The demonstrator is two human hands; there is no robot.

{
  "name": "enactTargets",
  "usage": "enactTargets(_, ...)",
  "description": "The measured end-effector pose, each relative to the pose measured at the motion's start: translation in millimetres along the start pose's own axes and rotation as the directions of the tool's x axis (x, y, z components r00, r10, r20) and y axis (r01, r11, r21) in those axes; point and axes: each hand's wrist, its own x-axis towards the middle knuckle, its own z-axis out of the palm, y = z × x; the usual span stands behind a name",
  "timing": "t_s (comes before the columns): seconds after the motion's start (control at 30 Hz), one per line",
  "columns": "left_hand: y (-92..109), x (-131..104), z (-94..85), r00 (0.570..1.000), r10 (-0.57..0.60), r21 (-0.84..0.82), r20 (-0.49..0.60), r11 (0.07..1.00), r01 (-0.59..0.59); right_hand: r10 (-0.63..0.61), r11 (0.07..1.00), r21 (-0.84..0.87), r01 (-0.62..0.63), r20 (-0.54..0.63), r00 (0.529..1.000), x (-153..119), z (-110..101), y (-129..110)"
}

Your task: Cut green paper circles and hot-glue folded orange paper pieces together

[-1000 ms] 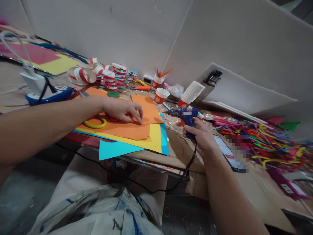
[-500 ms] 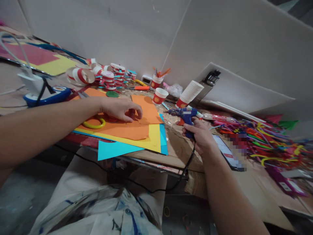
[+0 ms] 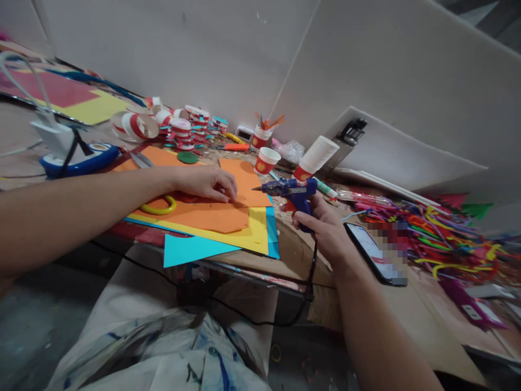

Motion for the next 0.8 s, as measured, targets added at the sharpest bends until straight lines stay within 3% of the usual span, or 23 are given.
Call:
enactTargets(0.27,2.1,-0.3,-1.0,1.0,-0.007,-0.038,-0.005,0.999,0.007,-0.136,0.938,-0.288,0.191,0.201,0.97,-9.1,19.7,-6.9)
enactTargets(0.8,3.1,0.8,-2.2,1.0,-0.012,-0.031,0.024,0.999,0.013,-0.137,0.887,-0.4,0.231,0.249,0.959,-6.8,19.7,-3.9)
